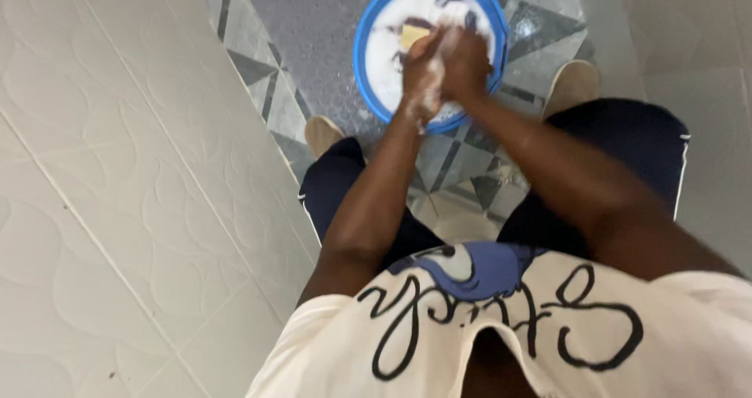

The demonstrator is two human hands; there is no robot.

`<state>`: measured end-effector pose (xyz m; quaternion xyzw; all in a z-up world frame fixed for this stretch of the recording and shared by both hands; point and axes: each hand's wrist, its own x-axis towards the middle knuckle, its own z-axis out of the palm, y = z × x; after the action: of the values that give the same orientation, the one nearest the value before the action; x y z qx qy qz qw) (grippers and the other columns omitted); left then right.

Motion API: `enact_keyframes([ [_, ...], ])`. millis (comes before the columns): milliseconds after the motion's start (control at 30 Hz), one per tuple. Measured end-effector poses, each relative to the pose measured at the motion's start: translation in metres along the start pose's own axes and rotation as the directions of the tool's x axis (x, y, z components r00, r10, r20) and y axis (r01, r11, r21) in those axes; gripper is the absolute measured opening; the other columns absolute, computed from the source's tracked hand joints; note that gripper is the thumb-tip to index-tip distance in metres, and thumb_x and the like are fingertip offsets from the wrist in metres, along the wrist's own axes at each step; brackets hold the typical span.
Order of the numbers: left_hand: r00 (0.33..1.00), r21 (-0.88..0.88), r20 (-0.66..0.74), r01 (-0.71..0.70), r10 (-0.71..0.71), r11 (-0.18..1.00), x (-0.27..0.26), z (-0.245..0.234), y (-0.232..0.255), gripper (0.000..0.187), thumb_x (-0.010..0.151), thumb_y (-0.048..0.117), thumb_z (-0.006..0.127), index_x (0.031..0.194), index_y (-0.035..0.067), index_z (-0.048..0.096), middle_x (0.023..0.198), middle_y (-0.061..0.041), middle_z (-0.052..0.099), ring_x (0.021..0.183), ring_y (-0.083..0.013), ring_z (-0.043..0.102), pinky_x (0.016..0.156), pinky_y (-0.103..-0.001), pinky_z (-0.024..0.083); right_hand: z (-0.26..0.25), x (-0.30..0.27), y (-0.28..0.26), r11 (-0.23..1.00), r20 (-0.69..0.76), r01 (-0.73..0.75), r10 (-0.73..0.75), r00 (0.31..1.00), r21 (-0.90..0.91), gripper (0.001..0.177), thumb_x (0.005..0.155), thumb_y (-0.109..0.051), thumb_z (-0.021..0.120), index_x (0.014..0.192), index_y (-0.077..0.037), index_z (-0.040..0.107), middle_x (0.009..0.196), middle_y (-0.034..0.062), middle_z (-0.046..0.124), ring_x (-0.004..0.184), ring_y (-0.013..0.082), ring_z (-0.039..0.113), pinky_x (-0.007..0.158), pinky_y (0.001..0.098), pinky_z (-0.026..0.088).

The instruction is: The person hand-washes multiple pieces of clothing in a blue bucket filled with soapy water. They scrub, rinse, and wring out a pink garment, a white garment, and a maroon garment sequentially, using both hands to agitate the fabric in the suds.

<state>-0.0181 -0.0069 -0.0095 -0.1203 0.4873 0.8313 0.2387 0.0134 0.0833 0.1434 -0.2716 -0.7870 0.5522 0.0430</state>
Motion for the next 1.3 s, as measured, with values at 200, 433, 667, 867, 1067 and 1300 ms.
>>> enact_keyframes([
  [200, 0.986, -0.099, -0.02, 0.164, -0.167, 0.982, -0.021, 0.035, 0.008, 0.025, 0.102, 0.021, 0.057, 0.121, 0.005, 0.064, 0.097, -0.01, 0.066, 0.08, -0.0195, 0.063, 0.067, -0.036, 0.053, 0.02, -0.046, 0.001, 0.986, 0.141, 0.156, -0.147, 0.979, -0.055, 0.052, 0.105, -0.051, 0.05, 0.097, -0.002, 0.065, 0.082, 0.0125, 0.065, 0.071, 0.0268, 0.064, 0.068, 0.0443, 0.052],
  [433, 0.99, -0.277, 0.138, 0.065, -0.027, 0.959, 0.011, 0.007, -0.031, 0.028, 0.107, 0.018, 0.06, 0.131, 0.005, 0.063, 0.095, -0.009, 0.061, 0.076, -0.0203, 0.058, 0.06, -0.035, 0.049, 0.008, -0.002, 0.014, 0.984, 0.094, 0.156, -0.148, 0.984, -0.08, 0.059, 0.103, -0.059, 0.049, 0.103, -0.002, 0.065, 0.089, 0.0137, 0.067, 0.08, 0.0275, 0.067, 0.076, 0.0451, 0.054],
  [667, 0.965, -0.386, 0.18, 0.249, -0.192, 0.888, 0.018, 0.001, 0.003, 0.034, 0.103, 0.028, 0.059, 0.126, 0.002, 0.061, 0.099, -0.013, 0.064, 0.086, -0.0249, 0.067, 0.076, -0.041, 0.06, -0.009, 0.036, 0.036, 0.968, 0.061, 0.188, -0.18, 0.982, -0.167, 0.068, 0.101, -0.067, 0.048, 0.109, -0.002, 0.065, 0.097, 0.0148, 0.069, 0.089, 0.0281, 0.069, 0.084, 0.046, 0.056],
  [867, 0.901, -0.593, 0.423, 0.195, 0.096, 0.781, -0.032, 0.062, 0.093, 0.036, 0.097, 0.015, 0.065, 0.13, 0.005, 0.058, 0.117, -0.016, 0.066, 0.103, -0.0325, 0.069, 0.094, -0.047, 0.058, -0.052, 0.061, 0.033, 1.0, 0.207, 0.012, -0.01, 0.978, -0.008, 0.076, 0.1, -0.073, 0.047, 0.114, -0.001, 0.065, 0.104, 0.0158, 0.071, 0.096, 0.0286, 0.072, 0.091, 0.0468, 0.057],
  [1067, 0.982, -0.591, 0.108, -0.061, 0.154, 0.804, -0.03, 0.056, 0.144, 0.031, 0.096, 0.003, 0.073, 0.123, 0.011, 0.06, 0.117, -0.01, 0.065, 0.109, -0.026, 0.065, 0.096, -0.043, 0.057, -0.095, 0.024, 0.009, 0.964, 0.715, -0.143, 0.263, 0.648, -0.225, 0.083, 0.082, -0.07, 0.068, 0.131, -0.003, 0.065, 0.109, 0.0142, 0.073, 0.102, 0.029, 0.067, 0.092, 0.0479, 0.049],
  [1300, 0.977, -0.618, -0.15, -0.211, 0.15, 0.757, -0.004, 0.006, 0.105, 0.031, 0.09, -0.007, 0.072, 0.114, 0.01, 0.061, 0.111, -0.006, 0.065, 0.103, -0.0184, 0.067, 0.085, -0.032, 0.058, -0.091, 0.001, -0.027, 0.911, 0.616, 0.006, -0.284, 0.735, 0.412, 0.068, 0.106, -0.058, 0.055, 0.147, -0.004, 0.052, 0.132, 0.0087, 0.063, 0.125, 0.0182, 0.058, 0.111, 0.0393, 0.046],
])
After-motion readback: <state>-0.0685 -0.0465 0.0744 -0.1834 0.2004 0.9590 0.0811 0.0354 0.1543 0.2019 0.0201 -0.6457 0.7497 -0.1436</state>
